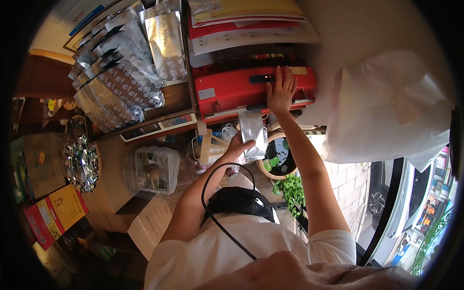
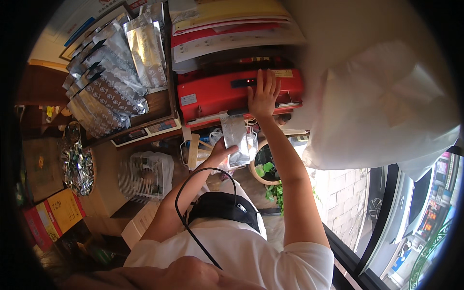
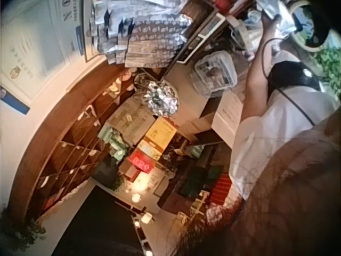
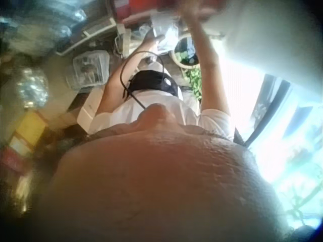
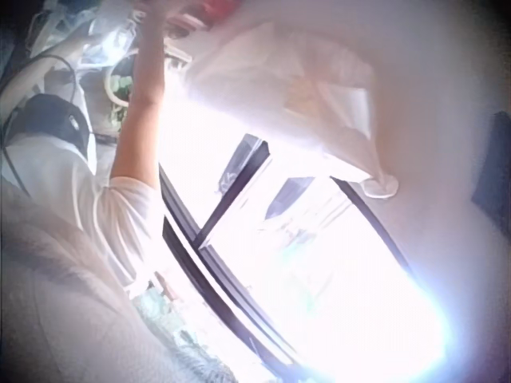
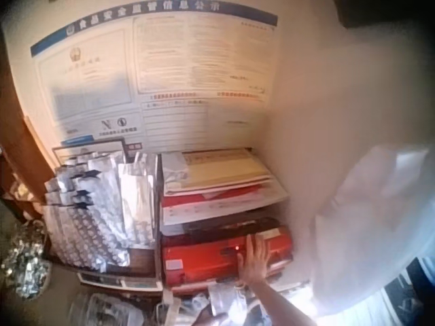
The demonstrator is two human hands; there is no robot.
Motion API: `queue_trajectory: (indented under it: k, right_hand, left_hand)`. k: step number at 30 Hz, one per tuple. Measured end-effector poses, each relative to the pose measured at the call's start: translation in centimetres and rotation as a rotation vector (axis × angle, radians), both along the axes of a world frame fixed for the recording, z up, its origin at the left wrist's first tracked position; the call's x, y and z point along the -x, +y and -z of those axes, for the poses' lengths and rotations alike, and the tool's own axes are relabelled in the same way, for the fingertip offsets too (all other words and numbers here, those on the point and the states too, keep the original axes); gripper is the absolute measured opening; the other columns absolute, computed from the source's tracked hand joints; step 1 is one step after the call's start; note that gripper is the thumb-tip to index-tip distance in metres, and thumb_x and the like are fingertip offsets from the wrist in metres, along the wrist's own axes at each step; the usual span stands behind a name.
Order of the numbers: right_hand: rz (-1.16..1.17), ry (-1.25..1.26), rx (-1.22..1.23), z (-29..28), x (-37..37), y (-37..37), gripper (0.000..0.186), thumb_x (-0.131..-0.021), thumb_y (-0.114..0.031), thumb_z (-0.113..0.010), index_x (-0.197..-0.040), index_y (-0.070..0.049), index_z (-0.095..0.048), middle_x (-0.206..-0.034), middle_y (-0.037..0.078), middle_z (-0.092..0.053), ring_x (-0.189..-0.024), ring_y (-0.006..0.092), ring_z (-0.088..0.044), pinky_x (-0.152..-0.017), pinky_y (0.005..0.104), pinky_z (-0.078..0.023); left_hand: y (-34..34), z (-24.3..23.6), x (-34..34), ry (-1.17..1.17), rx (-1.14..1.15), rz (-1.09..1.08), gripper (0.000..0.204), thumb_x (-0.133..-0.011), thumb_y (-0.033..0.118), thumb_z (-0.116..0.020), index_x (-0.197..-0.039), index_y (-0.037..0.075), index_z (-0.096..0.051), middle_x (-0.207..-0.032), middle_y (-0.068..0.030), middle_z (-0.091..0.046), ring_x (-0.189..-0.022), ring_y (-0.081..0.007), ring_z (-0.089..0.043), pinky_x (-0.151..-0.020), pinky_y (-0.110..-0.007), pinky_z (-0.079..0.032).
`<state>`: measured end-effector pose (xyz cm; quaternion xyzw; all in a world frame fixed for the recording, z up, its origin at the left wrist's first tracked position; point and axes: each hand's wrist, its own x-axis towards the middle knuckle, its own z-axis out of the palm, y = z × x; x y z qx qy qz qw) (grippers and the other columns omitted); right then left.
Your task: The person repeatedly picks up small silver foil packets, places them into a red heat-sealing machine, and removes the sealed packets. The sealed packets are stacked on a nearby surface.
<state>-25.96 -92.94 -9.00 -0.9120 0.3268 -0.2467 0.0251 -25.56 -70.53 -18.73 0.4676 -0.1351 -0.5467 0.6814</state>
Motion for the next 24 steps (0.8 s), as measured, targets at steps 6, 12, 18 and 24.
queue_trajectory:
  k: [6,12,18,24]
  right_hand:
    - [-0.022,-0.002,-0.025,-0.3,0.0,-0.1,0.064,-0.089,-0.034,-0.047,-0.143,-0.009,-0.023,-0.144,0.019,-0.023,-0.135,0.0341,-0.02,-0.11,0.0515,-0.011]
    - [-0.026,0.016,-0.027,-0.7,-0.1,-0.2,0.064,-0.088,-0.031,-0.048,-0.142,-0.007,-0.025,-0.142,0.021,-0.026,-0.133,0.0371,-0.023,-0.11,0.0517,-0.013]
    - [-0.029,0.015,-0.044,-0.8,-0.3,-0.3,0.064,-0.087,-0.031,-0.049,-0.141,-0.005,-0.027,-0.142,0.022,-0.026,-0.132,0.0378,-0.024,-0.109,0.0526,-0.013]
    - [-0.047,0.006,-0.037,-0.5,-0.4,-0.3,0.065,-0.086,-0.031,-0.05,-0.141,-0.005,-0.028,-0.14,0.022,-0.029,-0.132,0.0381,-0.026,-0.109,0.0531,-0.015]
  left_hand:
    - [0.0,-0.2,-0.8,-0.042,-0.083,0.095,0.061,-0.074,0.016,-0.073,-0.125,0.0,-0.043,-0.113,-0.0069,-0.057,-0.103,-0.0174,-0.053,-0.091,-0.032,-0.041]
    - [-0.3,-0.4,-1.0,0.015,-0.085,0.093,0.056,-0.073,0.016,-0.073,-0.12,0.001,-0.049,-0.112,-0.0061,-0.058,-0.102,-0.0164,-0.054,-0.09,-0.031,-0.042]
    - [-0.4,0.1,-1.4,0.026,-0.075,0.135,0.056,-0.072,0.015,-0.074,-0.121,0.002,-0.05,-0.109,-0.005,-0.06,-0.099,-0.016,-0.056,-0.088,-0.03,-0.043]
    - [-0.2,0.8,-1.4,0.031,-0.095,0.164,0.054,-0.072,0.013,-0.075,-0.12,0.002,-0.051,-0.107,-0.0053,-0.061,-0.097,-0.0157,-0.057,-0.087,-0.03,-0.044]
